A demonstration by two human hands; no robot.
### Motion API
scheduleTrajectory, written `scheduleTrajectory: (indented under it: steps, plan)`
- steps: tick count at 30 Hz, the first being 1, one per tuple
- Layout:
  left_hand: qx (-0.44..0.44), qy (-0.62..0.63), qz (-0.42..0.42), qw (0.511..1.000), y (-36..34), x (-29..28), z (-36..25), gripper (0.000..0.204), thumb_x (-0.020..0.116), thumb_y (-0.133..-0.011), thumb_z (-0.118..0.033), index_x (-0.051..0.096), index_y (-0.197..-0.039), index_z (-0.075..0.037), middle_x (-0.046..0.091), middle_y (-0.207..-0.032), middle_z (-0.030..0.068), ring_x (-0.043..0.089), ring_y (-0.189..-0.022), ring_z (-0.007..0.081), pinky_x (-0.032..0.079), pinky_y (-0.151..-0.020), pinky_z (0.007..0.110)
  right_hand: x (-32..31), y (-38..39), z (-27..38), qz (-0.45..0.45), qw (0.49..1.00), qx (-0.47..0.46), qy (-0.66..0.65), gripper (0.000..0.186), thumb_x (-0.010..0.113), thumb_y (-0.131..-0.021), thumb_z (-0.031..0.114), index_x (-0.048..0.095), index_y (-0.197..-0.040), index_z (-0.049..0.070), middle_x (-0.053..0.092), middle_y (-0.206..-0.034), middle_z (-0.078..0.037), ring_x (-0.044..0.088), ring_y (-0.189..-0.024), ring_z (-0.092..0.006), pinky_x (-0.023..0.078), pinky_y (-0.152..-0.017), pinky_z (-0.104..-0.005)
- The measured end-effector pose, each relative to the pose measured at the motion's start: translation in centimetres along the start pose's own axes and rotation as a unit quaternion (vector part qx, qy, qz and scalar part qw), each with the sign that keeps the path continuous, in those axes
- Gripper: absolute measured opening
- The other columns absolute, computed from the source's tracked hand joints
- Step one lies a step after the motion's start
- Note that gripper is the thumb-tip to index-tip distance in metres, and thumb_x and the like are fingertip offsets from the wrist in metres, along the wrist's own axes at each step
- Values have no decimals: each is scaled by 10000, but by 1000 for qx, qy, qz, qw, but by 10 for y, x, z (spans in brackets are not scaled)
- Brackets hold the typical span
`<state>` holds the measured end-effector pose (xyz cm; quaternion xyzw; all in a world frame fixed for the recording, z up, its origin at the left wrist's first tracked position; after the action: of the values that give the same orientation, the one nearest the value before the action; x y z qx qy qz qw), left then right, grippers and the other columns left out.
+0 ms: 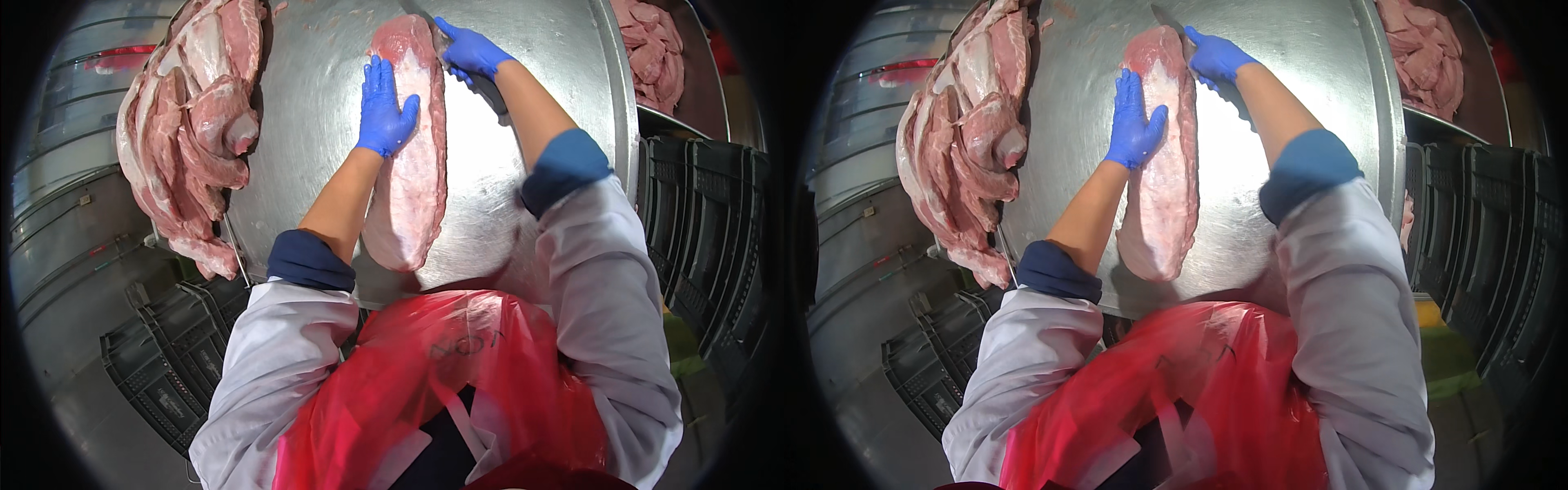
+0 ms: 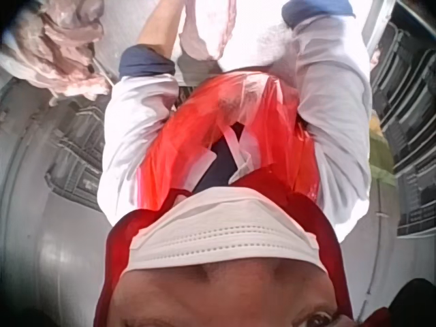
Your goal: The person uses a knife to trim fat and connective tissue from large cuts of raw meat on a stainless steel table. They repeatedly reposition the meat, slice off unwanted layers, and place the trimmed pieces into a nearby container.
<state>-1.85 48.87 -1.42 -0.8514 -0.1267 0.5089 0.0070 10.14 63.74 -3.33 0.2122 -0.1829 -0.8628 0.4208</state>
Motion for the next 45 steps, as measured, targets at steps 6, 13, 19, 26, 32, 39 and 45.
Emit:
scheduleTrajectory:
  steps: [6,13,19,26,32,39,45]
  plan:
    - [-9,-1,2,1000,4,-2,5,921,596,-924,-396,128,-1577,55,92,-1650,289,77,-1526,475,106,-1228,552,34,74,-30,24,999,-4,-47,834,471,-890,13,174,-1627,268,586,-662,-64,509,-450,-120,484,-425,-298]
    - [-1,-2,-2,1000,-9,3,1,933,587,-922,-416,122,-1576,60,39,-1653,295,38,-1529,481,85,-1227,562,39,29,-11,-56,997,-18,58,801,497,-922,114,147,-1629,256,628,-732,-129,555,-501,-179,522,-481,-349]
    - [-28,11,-28,999,-1,-2,13,918,581,-912,-398,141,-1573,62,30,-1649,308,31,-1527,487,85,-1220,582,88,107,-37,-21,998,-3,52,796,495,-933,142,131,-1629,266,665,-811,-175,567,-508,-197,521,-504,-359]
    - [31,-32,94,995,102,-3,-47,782,546,-913,-329,250,-1590,-72,67,-1663,262,29,-1524,504,78,-1195,647,85,73,-25,0,995,28,96,852,460,-875,99,71,-1627,200,693,-1023,-309,717,-776,-368,574,-713,-433]
    - [4,-25,32,999,115,-8,-40,744,545,-878,-272,331,-1550,-33,127,-1652,264,80,-1525,483,90,-1204,632,132,166,-54,22,995,2,93,834,438,-913,78,39,-1628,237,670,-855,-259,653,-621,-310,557,-608,-425]
    - [24,-27,8,999,112,-8,-41,719,541,-893,-282,351,-1539,-29,147,-1656,240,98,-1530,456,79,-1216,612,149,204,-74,-26,995,-13,95,797,435,-934,86,67,-1630,213,661,-784,-254,632,-553,-307,553,-608,-430]
    - [30,-23,-15,999,118,-9,-44,684,511,-914,-280,361,-1536,-40,157,-1656,227,112,-1533,431,89,-1233,573,195,280,-109,-66,991,-66,96,842,496,-906,84,59,-1622,151,608,-653,-261,618,-586,-419,499,-635,-499]
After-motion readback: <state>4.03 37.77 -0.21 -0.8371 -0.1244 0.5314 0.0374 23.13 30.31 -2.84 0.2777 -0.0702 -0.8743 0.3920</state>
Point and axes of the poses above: each hand's wrist, its own y-axis away from the middle knuckle, its own x-axis out of the palm, z = x × y, the point moved 9 cm from there along -y, towards the middle knuckle
